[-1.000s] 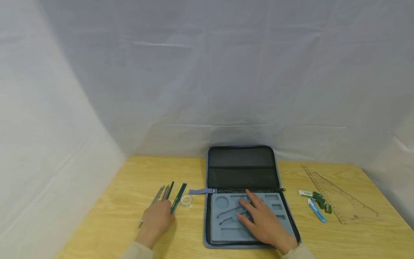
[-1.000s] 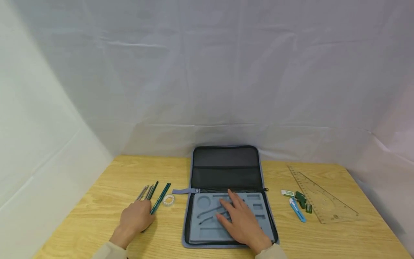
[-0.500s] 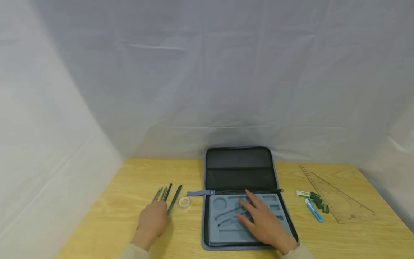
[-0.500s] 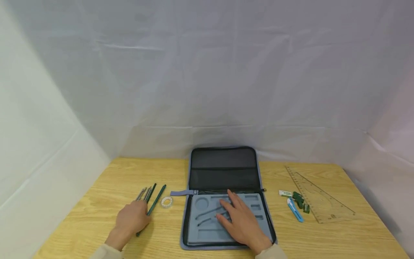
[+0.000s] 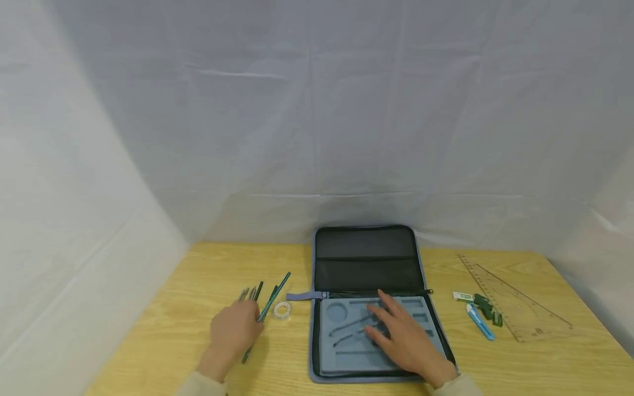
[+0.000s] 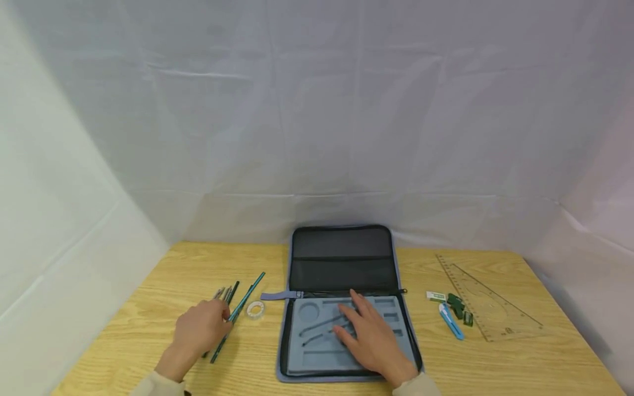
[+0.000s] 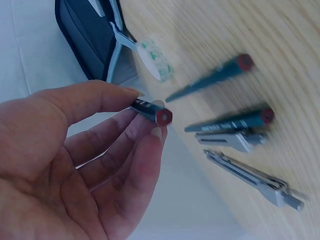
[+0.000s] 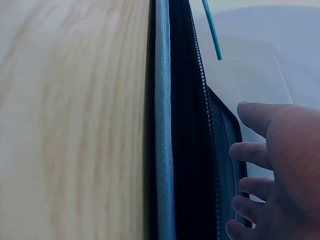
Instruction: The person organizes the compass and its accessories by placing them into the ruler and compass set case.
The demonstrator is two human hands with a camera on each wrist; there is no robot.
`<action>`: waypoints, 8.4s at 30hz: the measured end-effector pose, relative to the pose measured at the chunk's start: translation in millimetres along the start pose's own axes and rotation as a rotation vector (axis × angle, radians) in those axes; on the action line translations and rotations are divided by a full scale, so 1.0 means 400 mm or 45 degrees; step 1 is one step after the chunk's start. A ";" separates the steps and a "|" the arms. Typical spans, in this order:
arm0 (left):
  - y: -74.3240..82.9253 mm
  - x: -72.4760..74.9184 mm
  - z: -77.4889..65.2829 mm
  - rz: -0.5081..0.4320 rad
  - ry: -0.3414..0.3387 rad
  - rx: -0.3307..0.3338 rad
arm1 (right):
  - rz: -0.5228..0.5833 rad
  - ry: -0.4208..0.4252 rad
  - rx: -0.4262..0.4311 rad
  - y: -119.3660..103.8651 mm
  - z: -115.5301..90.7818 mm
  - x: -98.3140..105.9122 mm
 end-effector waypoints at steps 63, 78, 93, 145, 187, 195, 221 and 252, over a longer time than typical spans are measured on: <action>0.373 -0.047 -0.001 0.127 0.280 -0.690 | -0.029 0.308 -0.152 0.104 -0.116 0.108; 0.390 -0.063 -0.026 0.071 0.248 -0.757 | -0.005 0.288 -0.226 0.112 -0.123 0.115; 0.396 -0.075 -0.031 0.014 0.204 -0.808 | -0.004 0.263 -0.265 0.110 -0.124 0.121; 0.311 -0.075 -0.040 0.044 0.178 -0.630 | -0.031 0.033 0.115 0.112 -0.159 0.126; 0.243 -0.066 -0.031 -0.121 0.201 -0.454 | -0.134 0.247 -0.052 0.078 -0.137 0.113; 0.199 -0.068 -0.029 -0.051 0.302 -0.344 | -0.080 0.167 0.034 0.076 -0.122 0.111; 0.053 -0.090 -0.036 -0.090 0.279 -0.100 | -0.037 0.012 0.088 0.047 -0.056 0.067; -0.022 -0.086 -0.058 -0.062 0.216 -0.079 | 0.026 -0.106 0.139 -0.015 -0.005 0.020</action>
Point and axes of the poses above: each hand's wrist, its own z-axis towards the middle knuckle, its own x-axis out of the back of the hand, y = z × x, the point moved 1 cm from there along z, towards the middle knuckle, and after that the axes turned 12 degrees about z, right-handed, at the moved point
